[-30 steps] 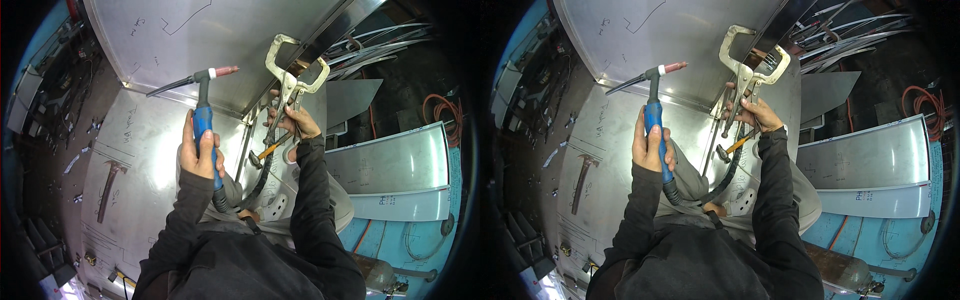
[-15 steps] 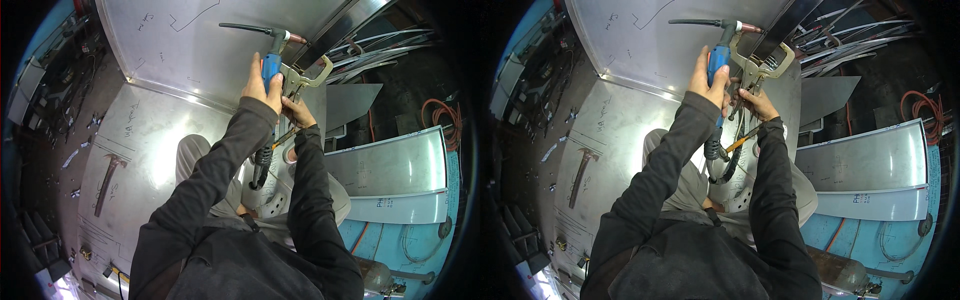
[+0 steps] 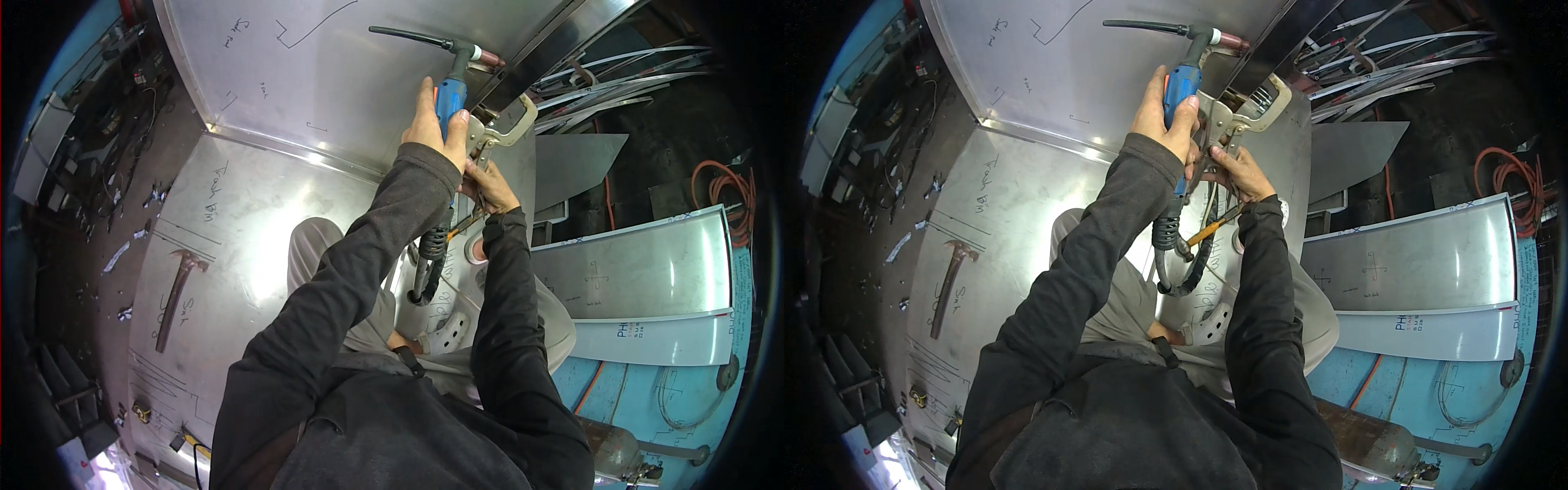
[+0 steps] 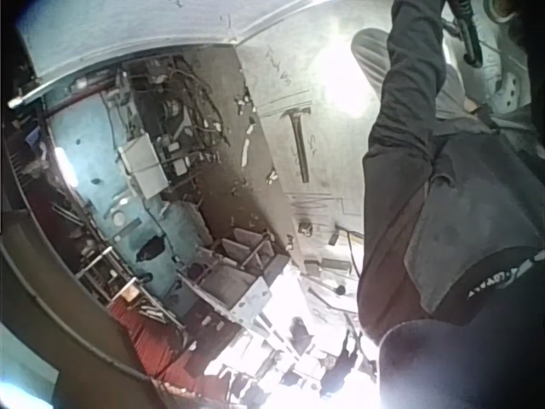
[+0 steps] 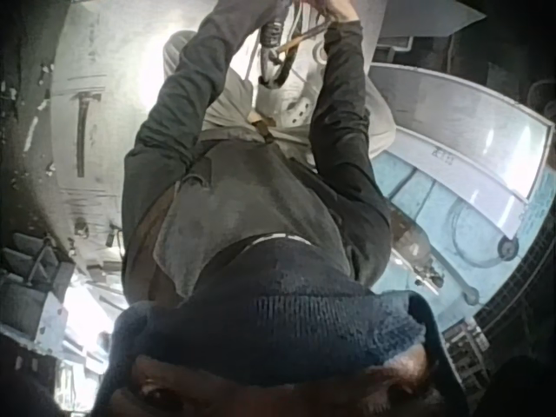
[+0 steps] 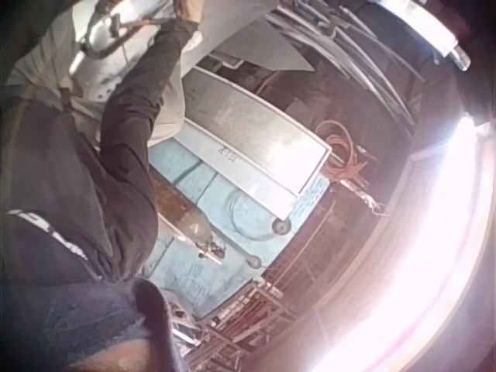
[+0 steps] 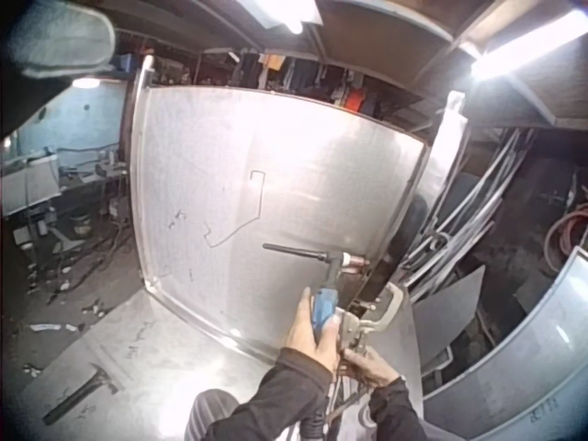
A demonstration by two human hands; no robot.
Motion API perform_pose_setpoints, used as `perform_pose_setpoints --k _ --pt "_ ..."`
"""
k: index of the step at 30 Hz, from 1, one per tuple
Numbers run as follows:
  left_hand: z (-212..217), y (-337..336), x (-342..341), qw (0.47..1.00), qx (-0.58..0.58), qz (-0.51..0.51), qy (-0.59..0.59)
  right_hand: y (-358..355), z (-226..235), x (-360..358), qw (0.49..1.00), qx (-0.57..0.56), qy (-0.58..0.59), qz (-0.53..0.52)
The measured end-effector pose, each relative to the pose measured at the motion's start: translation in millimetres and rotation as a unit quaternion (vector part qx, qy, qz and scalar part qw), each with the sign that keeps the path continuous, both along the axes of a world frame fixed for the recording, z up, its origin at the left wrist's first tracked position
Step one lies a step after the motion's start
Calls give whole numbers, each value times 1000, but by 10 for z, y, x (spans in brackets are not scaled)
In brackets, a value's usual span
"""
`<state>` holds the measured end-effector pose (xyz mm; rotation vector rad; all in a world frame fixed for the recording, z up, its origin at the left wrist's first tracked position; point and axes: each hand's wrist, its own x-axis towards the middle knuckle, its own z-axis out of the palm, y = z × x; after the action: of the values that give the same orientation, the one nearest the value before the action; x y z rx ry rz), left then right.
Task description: Assembling and welding metal sheets using a TIG welder, clamps, and a hammer.
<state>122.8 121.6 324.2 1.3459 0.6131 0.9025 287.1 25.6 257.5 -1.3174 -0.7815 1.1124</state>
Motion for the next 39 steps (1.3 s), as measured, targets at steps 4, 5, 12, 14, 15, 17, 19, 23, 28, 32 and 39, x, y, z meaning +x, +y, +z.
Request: perform_pose_setpoints --k 4,5,12,14,15,17,19,23,28,32,39 --pt "41 -23 -44 994 -78 -41 -63 1 -13 29 1000 5 24 14" --pt "49 -35 -54 994 -78 -41 -64 1 -18 43 1000 -8 17 24" --pt "12 -54 -63 974 -176 -73 -122 22 -10 35 996 22 -6 81" --pt "-21 -22 -61 972 -182 -78 -126 21 13 1 997 21 -17 72" --pt "-34 -5 -61 970 -187 -89 -129 25 26 -16 997 18 -21 74" --pt "-55 9 -57 968 -190 -99 -131 32 51 -43 998 18 -6 66" --pt "-71 3 -49 965 -192 -94 -154 37 71 -56 997 18 -12 74" --pt "-88 -25 -24 959 -209 -91 -167 37 81 -56 998 9 -22 66" --pt "-88 -10 -21 965 -183 -92 -161 26 70 -47 997 14 -24 68" --pt "-30 -17 -39 966 -177 -95 -165 33 94 -30 999 -12 -5 49" --pt "-4 -52 -34 968 -195 -96 -126 30 95 8 993 28 -8 113"
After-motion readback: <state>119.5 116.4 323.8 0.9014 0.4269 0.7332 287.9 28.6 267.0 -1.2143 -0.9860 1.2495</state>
